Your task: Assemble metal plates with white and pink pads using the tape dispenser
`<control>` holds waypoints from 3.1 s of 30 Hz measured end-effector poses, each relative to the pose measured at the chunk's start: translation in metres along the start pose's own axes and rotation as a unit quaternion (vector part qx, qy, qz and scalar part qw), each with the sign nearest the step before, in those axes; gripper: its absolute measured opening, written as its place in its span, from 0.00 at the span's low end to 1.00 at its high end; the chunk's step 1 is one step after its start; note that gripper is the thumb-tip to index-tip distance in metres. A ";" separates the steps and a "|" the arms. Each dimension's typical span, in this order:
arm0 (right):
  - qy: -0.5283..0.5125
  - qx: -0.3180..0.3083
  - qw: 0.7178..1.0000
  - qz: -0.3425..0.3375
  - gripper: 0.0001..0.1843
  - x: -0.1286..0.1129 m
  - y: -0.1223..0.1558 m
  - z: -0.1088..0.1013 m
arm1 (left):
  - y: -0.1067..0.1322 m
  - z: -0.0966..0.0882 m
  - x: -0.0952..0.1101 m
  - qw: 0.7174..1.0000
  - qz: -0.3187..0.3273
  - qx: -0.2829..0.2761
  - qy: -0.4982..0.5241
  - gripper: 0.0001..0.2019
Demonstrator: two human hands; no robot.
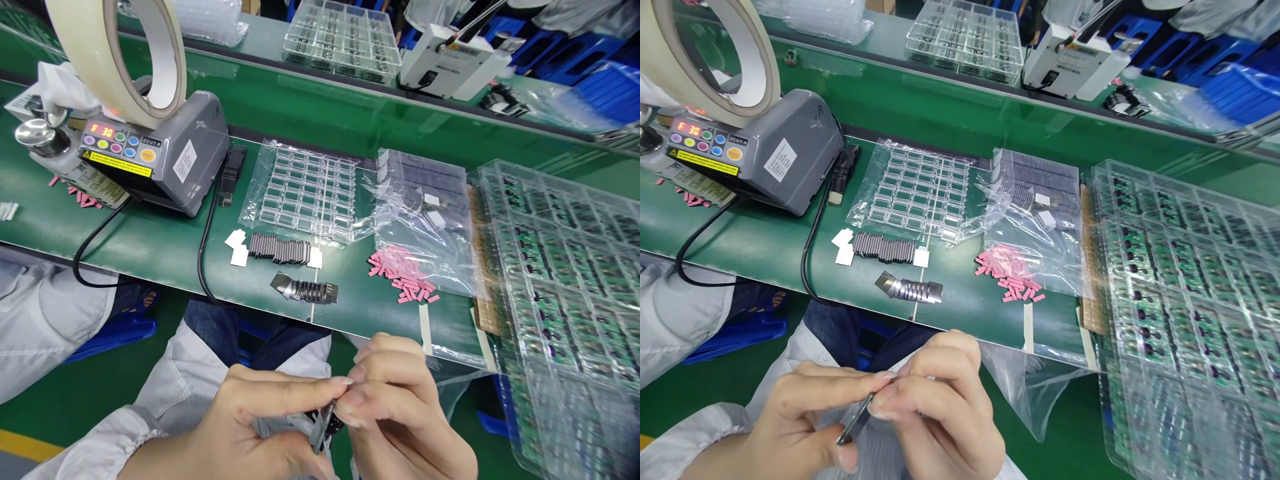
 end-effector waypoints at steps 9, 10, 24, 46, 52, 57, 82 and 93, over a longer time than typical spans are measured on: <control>0.022 0.023 0.999 -0.008 0.13 -0.004 -0.004 0.000 | 0.002 0.002 -0.001 1.000 0.006 0.001 0.001 0.22; 0.019 0.021 1.000 -0.006 0.12 -0.004 -0.003 0.001 | 0.002 0.002 0.000 1.000 0.011 0.005 -0.002 0.22; -0.042 -0.017 0.999 0.020 0.14 -0.002 0.001 0.001 | -0.003 0.000 0.021 0.985 0.100 -0.025 -0.141 0.28; -0.046 0.014 0.999 0.013 0.09 0.005 0.017 -0.004 | 0.001 0.005 0.002 0.998 0.041 0.031 -0.020 0.23; -0.070 -0.013 0.997 0.019 0.13 0.006 0.012 -0.001 | 0.000 0.004 0.010 0.992 0.087 0.016 -0.091 0.28; -0.067 -0.005 0.998 0.017 0.13 0.009 0.018 0.000 | 0.003 0.005 0.005 0.992 0.103 0.019 -0.076 0.26; -0.050 0.004 0.999 0.002 0.12 0.011 0.017 -0.003 | 0.006 0.010 -0.009 0.998 -0.031 0.033 0.034 0.21; -0.043 0.149 0.988 0.016 0.12 0.000 0.035 -0.006 | 0.011 0.006 -0.031 0.958 -0.185 0.095 0.198 0.15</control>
Point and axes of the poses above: each hand's wrist, its own y-axis away from the middle knuckle, its own z-axis out of the palm, x = y × z, the point moved 4 cm from there along -y, towards the middle knuckle, and after that the axes turned 13 degrees about -y, right-handed, at the moved point
